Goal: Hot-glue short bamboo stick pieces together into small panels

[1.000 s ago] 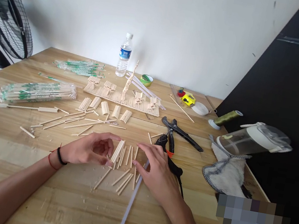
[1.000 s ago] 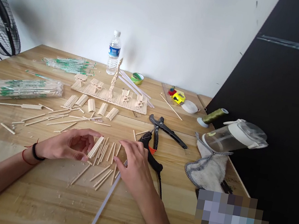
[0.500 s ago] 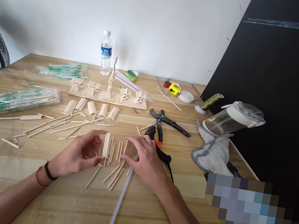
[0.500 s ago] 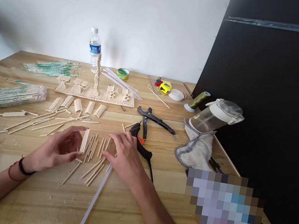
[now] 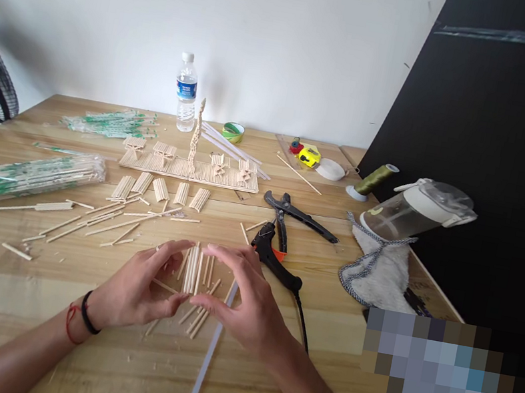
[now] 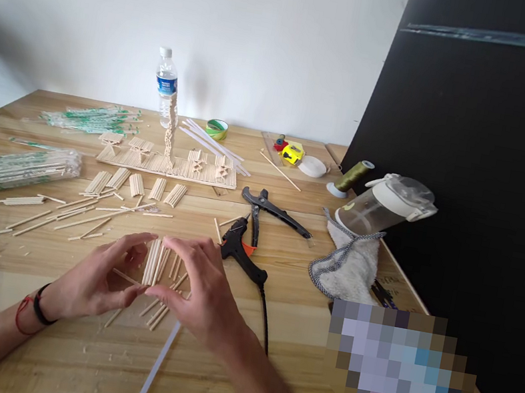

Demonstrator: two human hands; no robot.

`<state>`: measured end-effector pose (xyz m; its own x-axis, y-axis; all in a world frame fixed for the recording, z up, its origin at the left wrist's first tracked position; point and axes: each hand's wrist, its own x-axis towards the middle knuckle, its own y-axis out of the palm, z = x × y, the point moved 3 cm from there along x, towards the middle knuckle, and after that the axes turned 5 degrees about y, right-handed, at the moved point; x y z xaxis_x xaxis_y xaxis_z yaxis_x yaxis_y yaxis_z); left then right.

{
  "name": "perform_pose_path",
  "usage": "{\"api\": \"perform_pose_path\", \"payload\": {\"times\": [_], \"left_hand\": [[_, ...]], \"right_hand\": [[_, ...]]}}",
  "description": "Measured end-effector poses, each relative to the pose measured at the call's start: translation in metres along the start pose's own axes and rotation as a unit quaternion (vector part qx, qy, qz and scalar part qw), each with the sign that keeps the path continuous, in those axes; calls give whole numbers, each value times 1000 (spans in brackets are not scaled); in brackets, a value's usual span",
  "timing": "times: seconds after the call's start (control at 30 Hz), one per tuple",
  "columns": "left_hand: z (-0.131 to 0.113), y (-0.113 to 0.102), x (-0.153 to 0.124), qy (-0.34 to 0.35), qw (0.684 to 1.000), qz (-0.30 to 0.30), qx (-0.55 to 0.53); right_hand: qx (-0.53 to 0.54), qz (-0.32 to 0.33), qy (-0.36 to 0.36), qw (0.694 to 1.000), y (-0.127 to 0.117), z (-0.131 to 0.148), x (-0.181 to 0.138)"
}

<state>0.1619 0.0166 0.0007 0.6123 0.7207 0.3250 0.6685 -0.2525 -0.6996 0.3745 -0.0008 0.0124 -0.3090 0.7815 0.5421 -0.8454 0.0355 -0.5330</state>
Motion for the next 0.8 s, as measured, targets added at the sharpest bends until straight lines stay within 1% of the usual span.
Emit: {"api": "perform_pose_path", "payload": {"times": [0.23,0.8], "left_hand": [[-2,0,1,0,1000,4,-12],[-1,1,0,-4,999,21,-33]], "right_hand": [[2,-10,-6,1000,-2,1,2],[5,-5,-12,1000,0,0,0]]}}
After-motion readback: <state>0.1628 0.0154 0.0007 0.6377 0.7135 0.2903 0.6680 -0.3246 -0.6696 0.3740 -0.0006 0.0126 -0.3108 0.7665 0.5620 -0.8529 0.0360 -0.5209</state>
